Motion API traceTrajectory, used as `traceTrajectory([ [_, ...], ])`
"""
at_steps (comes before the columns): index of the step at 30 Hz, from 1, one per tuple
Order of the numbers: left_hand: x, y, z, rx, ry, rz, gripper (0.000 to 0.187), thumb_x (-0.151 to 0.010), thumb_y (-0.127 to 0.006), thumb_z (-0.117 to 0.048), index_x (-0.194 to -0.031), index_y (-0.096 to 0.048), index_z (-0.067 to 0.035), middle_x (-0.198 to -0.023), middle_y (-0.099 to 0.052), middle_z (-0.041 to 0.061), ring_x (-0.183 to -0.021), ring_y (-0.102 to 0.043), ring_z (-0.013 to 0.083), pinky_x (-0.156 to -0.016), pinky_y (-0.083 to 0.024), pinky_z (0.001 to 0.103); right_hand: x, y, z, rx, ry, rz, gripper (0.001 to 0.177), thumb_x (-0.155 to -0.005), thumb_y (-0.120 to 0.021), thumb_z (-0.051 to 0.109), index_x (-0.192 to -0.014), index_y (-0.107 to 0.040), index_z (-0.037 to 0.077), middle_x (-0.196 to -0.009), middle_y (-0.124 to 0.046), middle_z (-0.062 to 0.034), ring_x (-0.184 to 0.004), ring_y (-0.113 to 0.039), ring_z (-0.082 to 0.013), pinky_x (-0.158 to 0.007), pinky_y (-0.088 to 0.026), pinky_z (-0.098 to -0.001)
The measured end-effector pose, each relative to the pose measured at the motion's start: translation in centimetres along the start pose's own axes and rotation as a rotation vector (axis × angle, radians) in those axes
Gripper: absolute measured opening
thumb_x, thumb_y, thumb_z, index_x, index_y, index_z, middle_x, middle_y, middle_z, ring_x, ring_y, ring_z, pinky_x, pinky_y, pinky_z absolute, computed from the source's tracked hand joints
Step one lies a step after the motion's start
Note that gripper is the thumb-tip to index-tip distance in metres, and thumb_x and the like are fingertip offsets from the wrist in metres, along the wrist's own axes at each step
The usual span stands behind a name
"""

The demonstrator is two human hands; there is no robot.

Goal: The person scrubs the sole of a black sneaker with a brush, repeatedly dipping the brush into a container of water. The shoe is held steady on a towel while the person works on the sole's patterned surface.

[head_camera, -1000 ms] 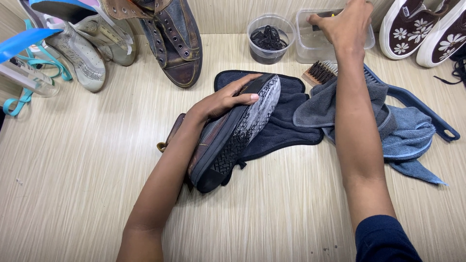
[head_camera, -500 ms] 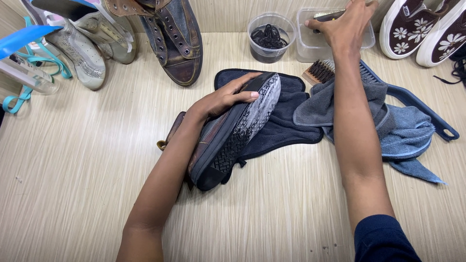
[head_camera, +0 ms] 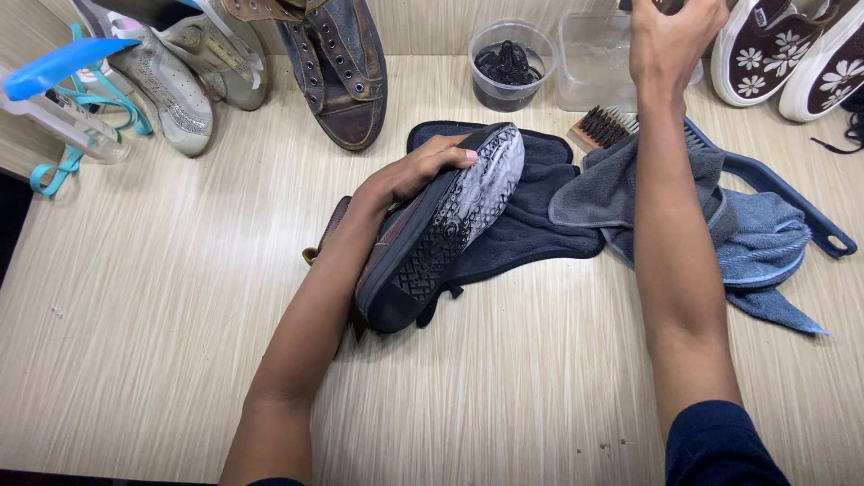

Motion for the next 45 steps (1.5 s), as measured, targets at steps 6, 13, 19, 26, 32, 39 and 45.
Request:
traceTrajectory([
  [6,-0.2,0.2,0.6,0.075,0.003,0.007,0.039,-0.093,-0.046,-0.045,-0.11,-0.06,-0.014,-0.107,-0.059,-0.003,-0.1,-0.054,0.0092,-0.094,-0.042,0.031,9.3,3.0,15.0,-0.455,0.251,0.548,0.089,-0.102,-0.013,0.078,-0.116,-0.051,-0.001,-0.108,-0.057,-0.0226,-0.094,-0.057,-0.0313,-0.08,-0.052,-0.0445],
  [13,0.0,0.1,1.6,0.04,0.042,-0.111,0.066,-0.093,-0.05,-0.054,-0.142,-0.062,-0.011,-0.137,-0.057,0.029,-0.131,-0.051,0.042,-0.119,-0.031,0.05,12.1,0.7,13.1,-0.442,0.068,0.575,0.053,-0.097,-0.045,0.054,-0.118,-0.047,0.006,-0.111,-0.04,-0.019,-0.09,-0.049,-0.0373,-0.071,-0.042,-0.0461],
  [19,2.5,-1.9,-4.3,0.104,0.067,-0.115,0.075,-0.092,-0.048,-0.059,-0.148,-0.057,-0.01,-0.15,-0.05,0.034,-0.142,-0.046,0.0485,-0.123,-0.026,0.054,12.9,0.8,15.1,-0.469,0.374,0.566,0.052,-0.082,-0.048,0.059,-0.101,-0.047,0.01,-0.119,-0.043,-0.0254,-0.098,-0.053,-0.043,-0.07,-0.046,-0.0483],
  [26,2.7,-2.5,-5.1,0.145,0.133,-0.182,0.089,-0.102,-0.034,-0.067,-0.16,-0.036,0.0,-0.167,-0.028,0.028,-0.157,-0.024,0.0416,-0.13,-0.011,0.054,14.0,1.5,17.3,-0.553,0.343,0.488,0.047,-0.076,-0.057,0.056,-0.096,-0.043,0.015,-0.112,-0.044,-0.0198,-0.096,-0.049,-0.0359,-0.072,-0.043,-0.0478],
  [32,-0.4,0.2,0.7,0.021,-0.017,-0.113,0.06,-0.103,-0.021,-0.056,-0.126,-0.057,-0.014,-0.133,-0.059,0.003,-0.122,-0.052,0.0128,-0.115,-0.037,0.033,12.8,3.2,20.7,-0.556,0.318,0.401,0.038,-0.086,-0.054,0.039,-0.093,-0.04,0.004,-0.104,-0.039,-0.0194,-0.1,-0.044,-0.0341,-0.088,-0.04,-0.0466],
  [39,-0.9,0.3,2.2,-0.034,0.134,-0.174,0.081,-0.101,-0.02,-0.056,-0.16,-0.029,-0.003,-0.17,-0.026,0.013,-0.156,-0.025,0.0208,-0.128,-0.013,0.036,11.3,0.1,16.9,-0.47,0.144,0.244,0.03,-0.075,-0.049,0.028,-0.093,-0.037,0.007,-0.099,-0.038,-0.0134,-0.097,-0.041,-0.0283,-0.083,-0.041,-0.0389],
  [45,-1.6,0.8,6.0,-0.22,0.039,-0.149,0.068,-0.108,-0.017,-0.043,-0.162,-0.022,-0.002,-0.171,-0.018,0.02,-0.159,-0.017,0.0274,-0.13,-0.009,0.039,12.4,1.5,18.7,-0.558,0.304,0.324,0.042,-0.086,-0.046,0.045,-0.091,-0.041,0.004,-0.108,-0.041,-0.0212,-0.1,-0.045,-0.0332,-0.081,-0.04,-0.0452],
])
Point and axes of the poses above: each hand's wrist, its own x-axis away from the middle knuckle, its own y-axis out of the back of the hand, z = x × y, the point moved 5 cm from there along -x, towards the middle knuckle
